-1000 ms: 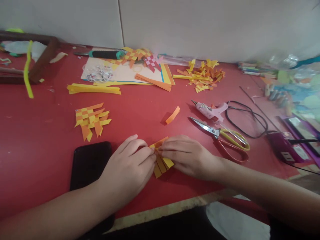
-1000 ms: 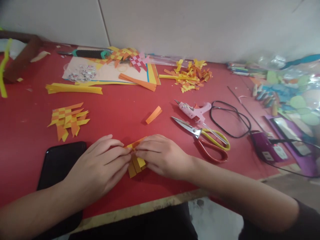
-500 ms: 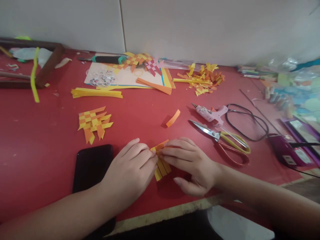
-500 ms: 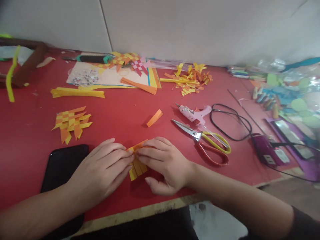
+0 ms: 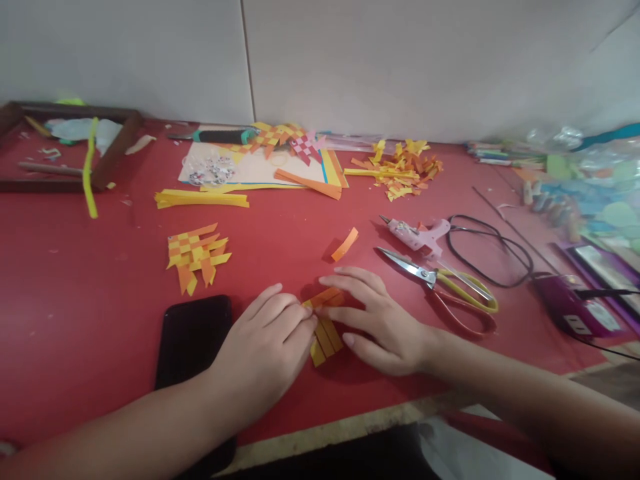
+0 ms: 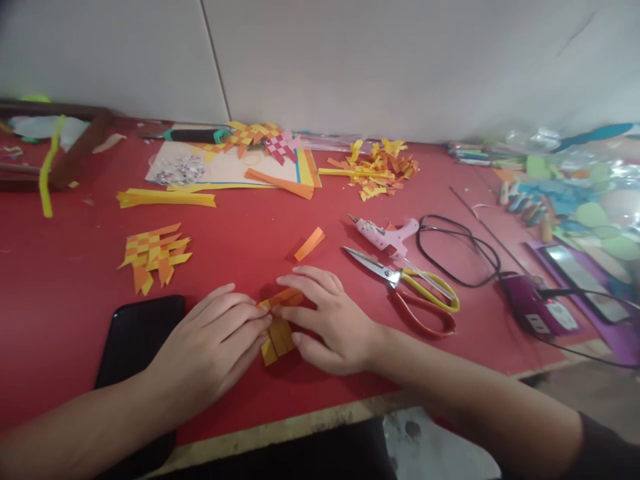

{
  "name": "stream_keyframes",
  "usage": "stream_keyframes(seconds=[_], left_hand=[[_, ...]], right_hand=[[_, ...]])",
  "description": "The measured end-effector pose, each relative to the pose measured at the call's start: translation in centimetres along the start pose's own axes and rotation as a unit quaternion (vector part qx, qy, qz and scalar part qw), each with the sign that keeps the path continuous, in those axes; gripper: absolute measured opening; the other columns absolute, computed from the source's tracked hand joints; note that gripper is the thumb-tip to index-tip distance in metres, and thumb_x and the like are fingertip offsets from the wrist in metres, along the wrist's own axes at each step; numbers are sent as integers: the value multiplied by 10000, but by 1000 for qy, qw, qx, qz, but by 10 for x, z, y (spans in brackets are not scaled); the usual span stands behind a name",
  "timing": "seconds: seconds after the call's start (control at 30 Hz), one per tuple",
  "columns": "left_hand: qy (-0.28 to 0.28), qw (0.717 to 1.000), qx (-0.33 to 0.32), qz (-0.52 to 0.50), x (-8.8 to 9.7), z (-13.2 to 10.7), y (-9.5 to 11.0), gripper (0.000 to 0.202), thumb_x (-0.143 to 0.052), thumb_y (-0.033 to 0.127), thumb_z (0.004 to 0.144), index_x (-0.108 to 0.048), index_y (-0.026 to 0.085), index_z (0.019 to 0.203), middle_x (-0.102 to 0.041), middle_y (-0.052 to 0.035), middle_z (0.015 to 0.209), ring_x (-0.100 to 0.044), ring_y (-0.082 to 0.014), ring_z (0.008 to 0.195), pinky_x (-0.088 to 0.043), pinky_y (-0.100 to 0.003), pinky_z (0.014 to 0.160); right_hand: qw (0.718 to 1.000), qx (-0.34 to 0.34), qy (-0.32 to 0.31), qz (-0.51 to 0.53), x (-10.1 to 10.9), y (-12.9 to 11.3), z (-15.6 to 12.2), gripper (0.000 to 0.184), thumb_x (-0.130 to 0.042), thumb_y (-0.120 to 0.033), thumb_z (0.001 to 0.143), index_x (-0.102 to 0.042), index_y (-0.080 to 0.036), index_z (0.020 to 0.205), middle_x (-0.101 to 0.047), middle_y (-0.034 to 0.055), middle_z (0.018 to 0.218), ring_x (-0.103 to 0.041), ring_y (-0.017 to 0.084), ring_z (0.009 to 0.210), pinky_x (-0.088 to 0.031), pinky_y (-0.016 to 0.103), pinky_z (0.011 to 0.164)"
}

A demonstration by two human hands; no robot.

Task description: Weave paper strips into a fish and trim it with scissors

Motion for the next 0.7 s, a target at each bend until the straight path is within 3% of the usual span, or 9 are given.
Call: stream_keyframes(seconds=[0.1,0.17,0.3,0.37,0.47,0.57,0.63,0.7], left_hand=[[8,1000,5,-1,2,1,-3,184,-525,141,920,-703,122,962,-695,-67,921,-612,-229,933,-454,-486,1030],[7,1000,5,4,2,2,-4,193,-520,165,927,-699,129,987,-696,-72,959,-606,-239,943,-456,-498,1022],[-14,1000,-5,23,-1,1,-2,200,-514,117,908,-677,123,1026,-687,-86,996,-596,-248,950,-440,-518,1028],[-32,999,14,0,-2,3,-5,197,-487,111,921,-661,118,1015,-674,-96,990,-591,-249,946,-444,-524,1012],[-52,988,101,-100,1,11,-25,214,-438,193,969,-629,132,1044,-649,-109,1022,-578,-255,955,-491,-494,906],[2,945,236,-228,12,21,-58,184,-488,266,953,-609,156,1035,-641,-96,1039,-583,-245,1008,-473,-475,933],[32,872,324,-366,9,24,-74,192,-551,313,924,-601,173,1045,-653,-80,1074,-609,-219,1015,-480,-436,942],[37,790,354,-500,1,28,-76,211,-628,332,878,-606,180,1023,-665,-65,1096,-621,-200,1043,-486,-391,950]], right_hand=[[995,-24,99,-11,29,13,6,338,-505,-124,863,-640,-225,1156,-635,105,1204,-562,258,1149,-450,479,990],[988,-65,126,-67,43,31,13,364,-495,-86,884,-623,-261,1177,-665,76,1158,-586,240,1095,-449,459,973],[979,-110,-29,-170,28,73,30,491,-457,-117,917,-479,-213,1398,-567,114,1391,-473,302,1281,-381,511,1024],[976,-100,-80,-179,19,84,35,493,-436,-88,908,-489,-161,1393,-636,144,1272,-533,299,1205,-397,486,984],[980,-88,-73,-163,20,83,41,423,-422,-49,900,-609,-168,1260,-719,103,1032,-638,237,984,-393,465,977],[991,-46,19,-124,37,58,48,350,-433,-61,915,-704,-221,1067,-746,53,964,-670,202,930,-387,468,1010],[993,-5,88,-78,48,37,51,345,-437,-71,927,-720,-239,1030,-753,43,993,-674,194,966,-434,442,979],[989,23,143,-28,56,19,52,341,-449,-82,938,-717,-250,1065,-744,48,1050,-661,193,1009,-490,416,927]])
Point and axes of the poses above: each hand's wrist, its own z-axis towards the middle knuckle, its own x-axis out of the back of the hand, y = z × x, the point moved 9 cm from there along z, towards the middle knuckle
